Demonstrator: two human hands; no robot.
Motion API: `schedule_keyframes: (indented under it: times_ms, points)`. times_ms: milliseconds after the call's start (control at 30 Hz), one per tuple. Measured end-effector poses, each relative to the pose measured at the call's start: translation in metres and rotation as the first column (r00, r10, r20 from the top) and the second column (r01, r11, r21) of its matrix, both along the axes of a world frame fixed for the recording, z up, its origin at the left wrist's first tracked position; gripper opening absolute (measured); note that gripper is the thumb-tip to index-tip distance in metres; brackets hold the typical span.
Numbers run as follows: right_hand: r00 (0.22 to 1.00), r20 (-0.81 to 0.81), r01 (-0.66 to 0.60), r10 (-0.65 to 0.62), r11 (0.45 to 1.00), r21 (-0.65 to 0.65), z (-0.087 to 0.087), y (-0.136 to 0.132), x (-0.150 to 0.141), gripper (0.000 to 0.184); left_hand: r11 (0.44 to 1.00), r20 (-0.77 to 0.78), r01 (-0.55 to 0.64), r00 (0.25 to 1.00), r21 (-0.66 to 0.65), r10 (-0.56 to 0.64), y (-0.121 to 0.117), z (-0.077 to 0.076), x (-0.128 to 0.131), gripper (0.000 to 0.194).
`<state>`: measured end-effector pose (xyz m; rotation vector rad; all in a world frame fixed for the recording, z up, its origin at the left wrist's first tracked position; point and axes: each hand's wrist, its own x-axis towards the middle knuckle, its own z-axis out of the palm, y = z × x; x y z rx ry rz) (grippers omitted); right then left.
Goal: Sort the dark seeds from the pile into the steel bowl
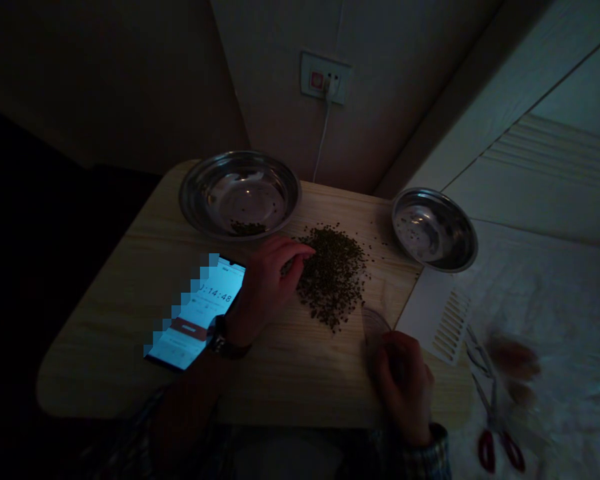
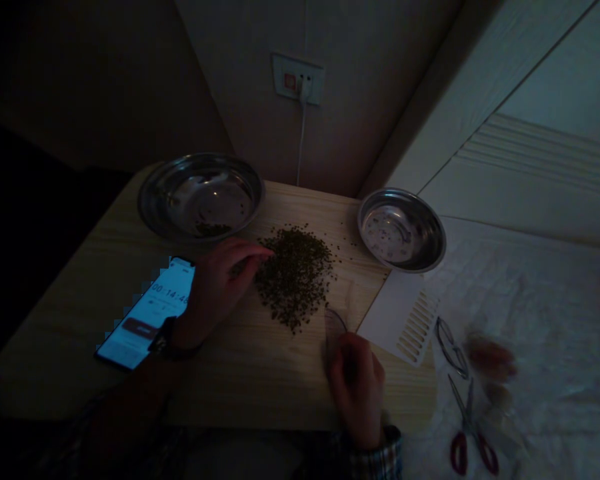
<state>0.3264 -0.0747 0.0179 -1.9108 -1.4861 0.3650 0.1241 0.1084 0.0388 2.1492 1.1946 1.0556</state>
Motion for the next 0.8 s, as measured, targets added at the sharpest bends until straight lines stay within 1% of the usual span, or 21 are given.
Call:
schedule_keyframes:
  times_ms: [200,533,800]
  points:
    - [0.999,-0.002,0.054,-0.054,0.998,-0.016,0.0002,-0.0016,0.0004,0.014,1.000,-0.006,-0.003,1.000,-0.002,0.003,0.0000,0.0001,0.0001,0.021]
    - [0.985,-0.082,0.153,-0.154,0.988,-0.023,0.0022,0.0004,0.0001,0.015,1.000,-0.002,-0.004,1.000,-0.002,0.004,0.0004,-0.0004,0.0007,0.021]
    - [0.955,-0.116,0.269,-0.271,0.963,-0.033,0.0026,0.0000,-0.0003,0.019,1.000,-0.013,-0.003,1.000,-0.003,0.003,0.0006,-0.0007,-0.0002,0.021]
